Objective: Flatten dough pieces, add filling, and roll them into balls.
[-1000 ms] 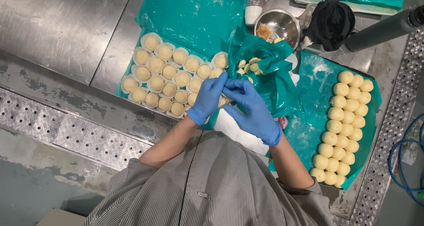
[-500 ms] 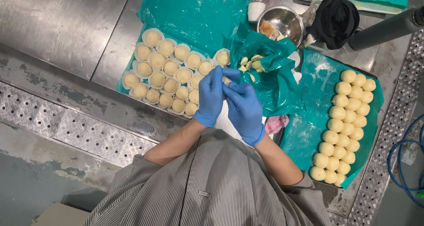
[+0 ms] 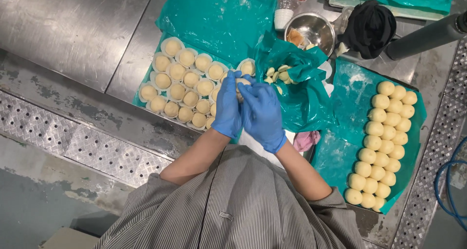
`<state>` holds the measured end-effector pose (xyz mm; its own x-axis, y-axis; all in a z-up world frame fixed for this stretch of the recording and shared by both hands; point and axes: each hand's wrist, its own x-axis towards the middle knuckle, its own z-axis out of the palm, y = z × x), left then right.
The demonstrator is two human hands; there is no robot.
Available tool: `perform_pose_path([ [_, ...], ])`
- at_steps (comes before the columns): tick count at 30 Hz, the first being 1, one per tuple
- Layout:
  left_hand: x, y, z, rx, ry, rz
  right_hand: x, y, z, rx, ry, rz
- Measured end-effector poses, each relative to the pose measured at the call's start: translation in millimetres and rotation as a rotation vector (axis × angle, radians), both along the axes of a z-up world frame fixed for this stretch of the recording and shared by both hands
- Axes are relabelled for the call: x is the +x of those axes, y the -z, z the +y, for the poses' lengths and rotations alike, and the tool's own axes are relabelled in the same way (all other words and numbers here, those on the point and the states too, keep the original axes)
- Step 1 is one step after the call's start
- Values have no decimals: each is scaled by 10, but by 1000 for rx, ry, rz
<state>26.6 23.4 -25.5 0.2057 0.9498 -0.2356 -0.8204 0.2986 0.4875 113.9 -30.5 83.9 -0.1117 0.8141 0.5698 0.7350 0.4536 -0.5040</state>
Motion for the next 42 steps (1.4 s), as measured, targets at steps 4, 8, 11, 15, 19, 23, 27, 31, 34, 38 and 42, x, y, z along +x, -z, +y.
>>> perform_pose_path([
  [4, -101, -329, 88, -19, 7, 62, -67, -61, -55, 62, 8, -154],
  [8, -131, -264, 72, -22, 63, -262, -19, -170, -130, -86, -143, 210],
  [11, -107, -576, 2, -2, 95, -237, -47, -182, -219, -122, -101, 178],
  [15, -164, -812, -34, 140, 141, -162, 146, -233, -246, -95, -191, 83],
  [19, -80, -736, -81, 177, 231, -235, 418, 1, -155, 218, 46, -102],
  [23, 19, -594, -116, 279, 240, -220, 528, 71, -144, 218, 28, -36],
  [27, 41, -935, -64, 1034, 155, 803, 364, -215, -95, -247, -74, 1511],
  [31, 400, -699, -11, 691, 237, 244, 361, 146, -238, -408, 162, 1063],
  [34, 595, -486, -79, 181, 489, -412, 424, 192, -284, 170, 189, 344],
  [38, 835, -194, -238, 207, 621, -511, 732, 64, -357, -5, -2, 275],
  [42, 1261, -119, -367, 275, 675, -645, 1013, 253, -408, 10, 116, 217],
])
